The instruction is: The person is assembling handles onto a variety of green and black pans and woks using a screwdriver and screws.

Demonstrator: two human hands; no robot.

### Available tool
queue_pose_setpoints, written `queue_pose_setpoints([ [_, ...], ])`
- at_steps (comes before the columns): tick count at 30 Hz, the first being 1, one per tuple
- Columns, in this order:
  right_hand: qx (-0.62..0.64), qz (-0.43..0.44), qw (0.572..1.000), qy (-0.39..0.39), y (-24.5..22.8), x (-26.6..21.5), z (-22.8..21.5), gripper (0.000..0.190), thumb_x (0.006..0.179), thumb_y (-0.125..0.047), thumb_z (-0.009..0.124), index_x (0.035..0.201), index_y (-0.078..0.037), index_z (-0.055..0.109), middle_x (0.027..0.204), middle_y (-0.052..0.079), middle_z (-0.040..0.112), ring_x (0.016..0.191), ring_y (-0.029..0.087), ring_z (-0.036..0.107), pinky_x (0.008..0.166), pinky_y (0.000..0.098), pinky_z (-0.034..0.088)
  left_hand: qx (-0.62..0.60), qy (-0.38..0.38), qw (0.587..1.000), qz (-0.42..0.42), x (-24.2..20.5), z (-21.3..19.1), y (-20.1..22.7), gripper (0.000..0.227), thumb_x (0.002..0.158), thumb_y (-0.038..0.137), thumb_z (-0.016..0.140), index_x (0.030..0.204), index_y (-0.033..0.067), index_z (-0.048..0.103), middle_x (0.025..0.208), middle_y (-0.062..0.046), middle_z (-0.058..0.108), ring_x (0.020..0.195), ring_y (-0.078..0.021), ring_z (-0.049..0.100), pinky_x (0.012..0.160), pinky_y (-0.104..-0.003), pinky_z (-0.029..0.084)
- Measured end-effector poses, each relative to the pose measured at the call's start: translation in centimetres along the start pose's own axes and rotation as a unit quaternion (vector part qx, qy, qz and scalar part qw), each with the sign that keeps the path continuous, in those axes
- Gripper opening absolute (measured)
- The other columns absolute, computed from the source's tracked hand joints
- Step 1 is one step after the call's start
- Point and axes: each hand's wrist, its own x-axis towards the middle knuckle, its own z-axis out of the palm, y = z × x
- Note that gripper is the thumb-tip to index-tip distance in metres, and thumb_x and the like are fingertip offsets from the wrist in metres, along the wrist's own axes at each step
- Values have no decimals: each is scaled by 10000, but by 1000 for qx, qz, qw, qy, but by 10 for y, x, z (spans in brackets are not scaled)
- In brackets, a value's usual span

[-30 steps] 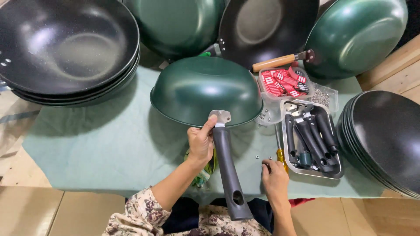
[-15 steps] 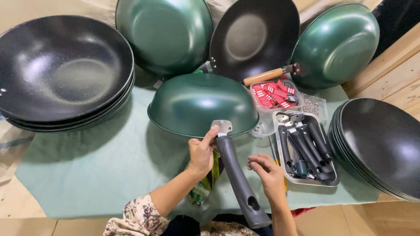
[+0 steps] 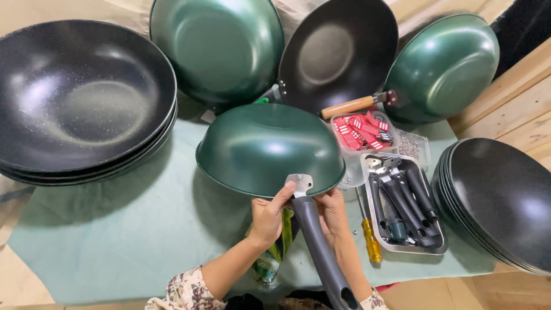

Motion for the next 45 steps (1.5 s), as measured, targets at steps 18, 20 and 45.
queue_pose_setpoints([
  [18,-9,14,1000,-11,-31,-5,36,391,714,51,728,1102,13,751,985,129,766,828,207,740,795,351,596,47,-41,998,13,5,35,31,148,832,18,839,941,-42,757,746,-105,741,523,-165,649,443,-298,580],
  [20,11,33,999,-4,-42,-16,51,387,692,74,729,1075,17,751,968,158,765,799,265,751,736,413,623,48,-30,998,-2,8,24,22,137,834,13,838,936,-38,761,747,-109,747,522,-184,665,446,-312,591],
  [45,60,16,990,-129,-31,-26,-1,437,762,171,583,1146,-27,651,865,20,697,769,131,677,780,287,549,12,51,994,-94,17,-15,-27,65,851,40,830,895,17,788,740,-102,762,641,-238,766,574,-372,651],
])
